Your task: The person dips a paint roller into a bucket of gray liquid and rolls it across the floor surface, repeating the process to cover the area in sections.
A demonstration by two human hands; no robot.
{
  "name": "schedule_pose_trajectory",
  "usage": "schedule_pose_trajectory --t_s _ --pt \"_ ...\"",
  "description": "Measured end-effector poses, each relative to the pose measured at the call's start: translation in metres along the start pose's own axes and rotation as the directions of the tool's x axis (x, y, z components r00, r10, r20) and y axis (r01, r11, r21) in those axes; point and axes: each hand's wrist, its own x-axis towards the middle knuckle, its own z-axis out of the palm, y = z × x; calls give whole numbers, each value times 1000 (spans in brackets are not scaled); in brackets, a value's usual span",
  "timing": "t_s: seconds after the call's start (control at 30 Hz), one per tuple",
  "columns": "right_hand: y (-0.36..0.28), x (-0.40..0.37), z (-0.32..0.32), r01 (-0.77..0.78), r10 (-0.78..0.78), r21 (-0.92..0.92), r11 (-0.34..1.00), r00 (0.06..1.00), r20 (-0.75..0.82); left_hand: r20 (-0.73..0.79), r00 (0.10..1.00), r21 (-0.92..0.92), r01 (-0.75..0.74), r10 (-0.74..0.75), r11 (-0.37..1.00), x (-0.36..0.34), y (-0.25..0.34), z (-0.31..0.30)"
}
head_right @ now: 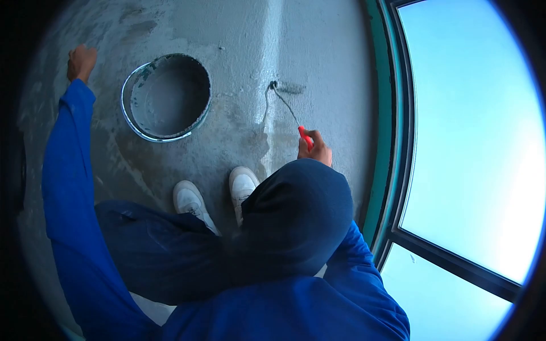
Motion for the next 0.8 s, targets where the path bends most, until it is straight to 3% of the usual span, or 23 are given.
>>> schedule_pose_trajectory --t_s 0.1,0.23,0.43,0.57,0.63,0.7,0.8 --pt "-18 71 4 230 -229 15 973 971 -72 58 998 -63 28 -24 998 -5 -3 -15" --pt "-42 141 -8 393 -395 -34 919 913 -106 29 1000 14 -6 6 1000 1 -16 -16" --pt "-60 151 9 322 -324 -42 946 942 -91 -14 1000 -22 -18 18 1000 4 -13 -15" --pt "-24 73 7 263 -263 12 965 965 -14 26 1000 59 -14 12 998 3 -6 -13" --pt "-16 15 0 109 -109 11 994 994 11 42 999 50 6 -8 999 1 -2 -13" --pt "-24 -36 -29 -134 126 38 990 977 170 65 998 40 15 -18 999 -3 5 -15" --pt "-3 -83 -46 -76 46 131 988 975 219 14 1000 67 -10 9 998 -3 6 -7"
